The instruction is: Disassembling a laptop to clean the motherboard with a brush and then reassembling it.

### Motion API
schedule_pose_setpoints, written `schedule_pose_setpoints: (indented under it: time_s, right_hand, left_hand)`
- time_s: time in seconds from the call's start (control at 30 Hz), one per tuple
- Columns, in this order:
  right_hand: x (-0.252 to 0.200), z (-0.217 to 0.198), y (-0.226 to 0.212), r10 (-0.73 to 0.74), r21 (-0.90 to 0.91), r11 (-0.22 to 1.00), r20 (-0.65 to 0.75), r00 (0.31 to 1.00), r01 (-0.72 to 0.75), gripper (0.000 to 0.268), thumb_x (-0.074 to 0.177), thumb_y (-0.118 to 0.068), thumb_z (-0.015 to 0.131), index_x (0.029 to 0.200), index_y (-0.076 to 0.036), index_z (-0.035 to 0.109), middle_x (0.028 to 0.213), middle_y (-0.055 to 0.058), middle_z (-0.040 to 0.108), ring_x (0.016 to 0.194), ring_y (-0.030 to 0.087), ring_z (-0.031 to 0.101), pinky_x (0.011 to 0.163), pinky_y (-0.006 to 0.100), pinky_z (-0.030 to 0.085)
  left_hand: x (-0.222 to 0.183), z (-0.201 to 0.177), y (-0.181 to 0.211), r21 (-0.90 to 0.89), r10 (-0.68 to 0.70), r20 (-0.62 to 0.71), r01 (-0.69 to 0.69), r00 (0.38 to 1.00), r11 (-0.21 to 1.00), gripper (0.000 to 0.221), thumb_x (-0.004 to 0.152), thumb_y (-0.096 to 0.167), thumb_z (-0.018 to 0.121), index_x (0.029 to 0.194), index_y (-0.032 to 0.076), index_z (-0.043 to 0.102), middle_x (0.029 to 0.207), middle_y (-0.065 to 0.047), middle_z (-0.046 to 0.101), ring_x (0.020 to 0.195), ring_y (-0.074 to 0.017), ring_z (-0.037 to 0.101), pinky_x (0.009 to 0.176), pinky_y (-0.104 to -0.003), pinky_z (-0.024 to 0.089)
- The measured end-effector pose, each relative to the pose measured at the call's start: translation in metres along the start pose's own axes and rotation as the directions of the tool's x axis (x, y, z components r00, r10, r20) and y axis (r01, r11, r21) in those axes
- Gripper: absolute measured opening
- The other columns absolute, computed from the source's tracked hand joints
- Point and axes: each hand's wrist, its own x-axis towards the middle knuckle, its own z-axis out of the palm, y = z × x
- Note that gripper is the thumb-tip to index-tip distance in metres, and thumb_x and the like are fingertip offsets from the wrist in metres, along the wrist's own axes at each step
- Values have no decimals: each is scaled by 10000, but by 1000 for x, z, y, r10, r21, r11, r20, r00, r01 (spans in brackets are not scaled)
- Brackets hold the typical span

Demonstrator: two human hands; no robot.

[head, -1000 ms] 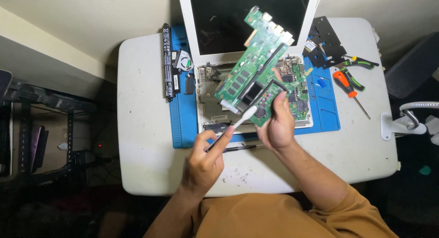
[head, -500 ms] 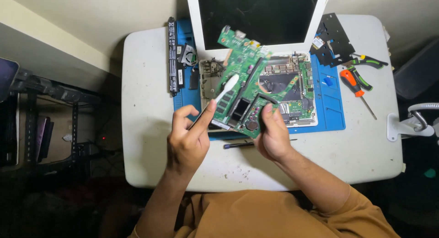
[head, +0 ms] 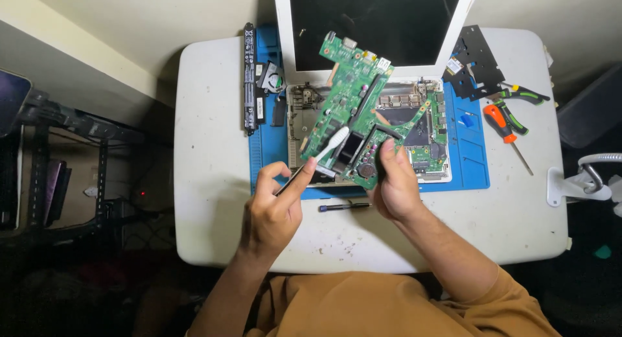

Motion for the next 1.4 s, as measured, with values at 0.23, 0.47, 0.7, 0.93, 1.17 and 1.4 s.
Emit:
schedule_pose_setpoints:
  time_s: [0.23,0.47,0.7,0.93,1.17,1.4]
  right_hand:
    - [-20,-21,21,79,-222,973,38,996,-69,273,1120,-229,452,953,-67,595,785,103,661,736,166,683,706,345,612]
    - [-13,-22,6,31,-242,970,67,997,-14,284,1126,-197,443,896,-89,569,716,72,627,657,138,647,651,302,581]
    - [-11,-32,11,18,-244,970,57,998,-4,287,1121,-183,464,865,-91,556,672,49,585,602,119,612,590,257,544]
    - [-5,-56,22,5,-225,974,41,999,5,298,1127,-194,463,855,-104,542,674,42,588,588,110,595,581,252,540]
    - [-4,-46,13,-10,-268,963,33,999,19,320,1119,-200,487,831,-78,556,651,70,589,563,129,610,555,268,551]
    - [8,1,-34,-152,-127,983,-148,977,133,247,1091,-264,535,918,-89,551,713,138,674,629,177,723,631,307,642]
  left_hand:
    - [39,-27,-30,94,54,-46,-50,997,994,483,979,-26,546,1251,293,784,1005,14,531,528,-143,588,528,-307,548]
    - [49,-31,-29,-68,77,33,-75,996,995,503,927,-83,569,1229,248,798,951,-7,545,484,-162,570,498,-312,542]
    - [45,-20,-17,-145,48,74,-37,996,989,470,923,-30,617,1210,292,803,955,15,559,470,-159,586,516,-322,559]
    - [47,-17,-27,-176,37,94,-20,995,984,458,933,-17,615,1230,284,790,946,6,552,477,-169,592,509,-325,559]
    - [49,-19,-34,-134,29,13,-27,999,991,462,947,-63,590,1252,220,791,979,-13,540,465,-149,560,506,-305,549]
    - [28,-29,-65,-46,-146,-71,143,987,989,363,1051,-18,589,1361,112,727,895,-67,605,672,-277,682,636,-364,547]
